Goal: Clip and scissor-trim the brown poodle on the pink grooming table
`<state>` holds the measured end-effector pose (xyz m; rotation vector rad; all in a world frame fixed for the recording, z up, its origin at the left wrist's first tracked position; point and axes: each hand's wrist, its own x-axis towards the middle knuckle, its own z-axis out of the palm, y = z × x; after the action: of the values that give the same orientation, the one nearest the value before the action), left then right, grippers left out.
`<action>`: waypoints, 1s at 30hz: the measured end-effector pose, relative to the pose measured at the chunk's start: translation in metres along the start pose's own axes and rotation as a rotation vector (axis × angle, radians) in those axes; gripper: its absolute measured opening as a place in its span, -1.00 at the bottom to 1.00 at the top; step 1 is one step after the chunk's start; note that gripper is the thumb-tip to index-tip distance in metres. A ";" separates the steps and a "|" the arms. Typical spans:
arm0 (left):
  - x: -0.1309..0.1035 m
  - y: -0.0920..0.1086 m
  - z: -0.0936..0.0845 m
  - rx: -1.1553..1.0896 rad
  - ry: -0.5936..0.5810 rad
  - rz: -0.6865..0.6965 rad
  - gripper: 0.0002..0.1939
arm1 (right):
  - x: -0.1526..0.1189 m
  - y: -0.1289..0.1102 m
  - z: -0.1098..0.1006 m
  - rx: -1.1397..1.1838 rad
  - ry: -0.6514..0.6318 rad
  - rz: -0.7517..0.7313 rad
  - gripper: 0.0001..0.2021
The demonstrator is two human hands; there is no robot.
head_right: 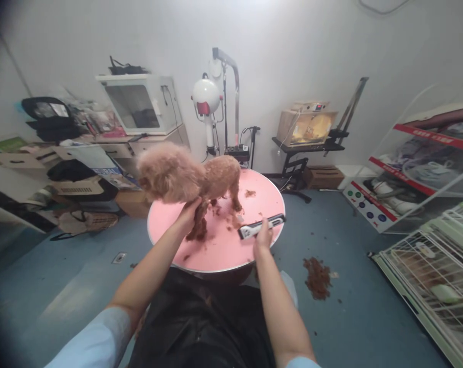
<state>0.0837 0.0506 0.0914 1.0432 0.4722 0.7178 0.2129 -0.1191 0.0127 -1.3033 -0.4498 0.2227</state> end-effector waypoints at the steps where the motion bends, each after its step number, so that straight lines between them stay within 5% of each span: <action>1: -0.002 0.000 -0.003 0.030 -0.001 -0.004 -0.67 | 0.014 -0.005 -0.014 0.108 0.169 0.048 -0.50; 3: -0.007 -0.001 -0.009 0.071 -0.043 -0.003 -0.64 | 0.028 -0.014 -0.030 0.266 0.266 0.143 -0.45; 5: -0.012 -0.001 -0.012 0.099 -0.090 0.004 -0.62 | 0.029 -0.020 -0.028 0.349 0.166 0.175 -0.43; 13: -0.018 -0.011 -0.018 0.187 -0.101 0.085 -0.57 | 0.029 -0.055 0.057 0.189 -0.067 -0.252 -0.70; 16: -0.020 -0.012 -0.023 0.231 -0.074 0.114 -0.57 | 0.027 -0.052 0.071 0.075 -0.191 -0.246 -0.77; 22: -0.027 -0.008 -0.023 0.273 -0.108 0.103 -0.59 | 0.041 -0.068 0.055 0.161 -0.100 -0.269 -0.77; 26: -0.030 -0.004 -0.016 0.250 -0.091 0.110 -0.57 | 0.059 -0.089 0.047 0.064 -0.287 -0.387 -0.72; 30: -0.030 -0.002 -0.013 0.232 -0.052 0.077 -0.52 | 0.060 -0.058 0.043 0.055 -0.393 -0.355 -0.74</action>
<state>0.0551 0.0357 0.0851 1.3002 0.4801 0.7133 0.2426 -0.0716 0.0881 -1.1035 -0.9912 0.1908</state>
